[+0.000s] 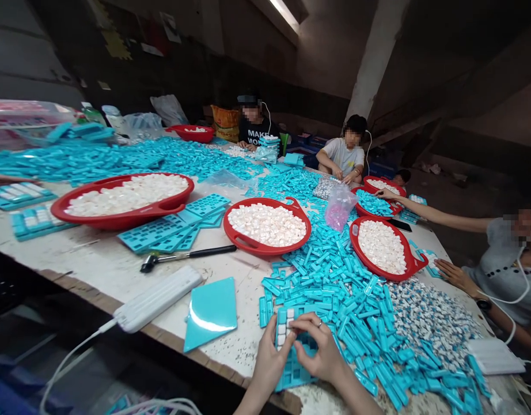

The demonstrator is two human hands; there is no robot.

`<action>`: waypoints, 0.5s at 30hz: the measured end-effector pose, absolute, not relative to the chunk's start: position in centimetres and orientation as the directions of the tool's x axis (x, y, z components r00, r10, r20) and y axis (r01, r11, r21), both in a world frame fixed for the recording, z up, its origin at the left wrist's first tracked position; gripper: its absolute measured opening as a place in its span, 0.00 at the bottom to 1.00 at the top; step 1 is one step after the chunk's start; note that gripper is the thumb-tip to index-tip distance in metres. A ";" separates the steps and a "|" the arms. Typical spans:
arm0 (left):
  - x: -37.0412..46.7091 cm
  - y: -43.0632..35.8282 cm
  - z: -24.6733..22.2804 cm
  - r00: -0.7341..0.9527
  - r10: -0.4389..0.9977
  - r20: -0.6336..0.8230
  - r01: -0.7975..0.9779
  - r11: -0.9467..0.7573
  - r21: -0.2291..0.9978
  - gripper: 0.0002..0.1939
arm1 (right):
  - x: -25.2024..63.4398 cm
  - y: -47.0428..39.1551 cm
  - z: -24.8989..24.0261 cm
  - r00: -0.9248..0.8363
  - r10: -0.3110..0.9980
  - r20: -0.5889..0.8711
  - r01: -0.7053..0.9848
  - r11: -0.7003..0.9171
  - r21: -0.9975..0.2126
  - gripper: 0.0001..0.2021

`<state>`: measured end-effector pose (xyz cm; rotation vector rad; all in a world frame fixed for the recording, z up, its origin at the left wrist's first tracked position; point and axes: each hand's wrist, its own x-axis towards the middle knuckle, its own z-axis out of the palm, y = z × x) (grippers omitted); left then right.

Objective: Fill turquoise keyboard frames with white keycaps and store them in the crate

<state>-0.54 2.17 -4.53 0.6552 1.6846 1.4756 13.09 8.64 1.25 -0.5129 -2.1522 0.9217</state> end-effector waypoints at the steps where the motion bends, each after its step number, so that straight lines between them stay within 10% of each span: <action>1: -0.6 2.2 -4.7 -0.553 0.803 -0.221 -0.114 0.189 0.975 0.47 | 13.1 8.6 1.3 -0.656 0.593 0.467 0.070 0.664 -0.744 0.21; 9: -0.9 2.4 -5.4 -0.504 0.821 -0.268 -0.131 0.235 0.963 0.50 | 15.0 12.3 4.0 -0.391 0.755 0.527 0.311 0.647 -0.697 0.13; 15: -1.2 2.3 -5.3 -0.444 0.845 -0.298 -0.152 0.256 0.955 0.47 | 24.4 19.5 6.2 0.025 0.926 0.377 0.830 0.191 -0.524 0.13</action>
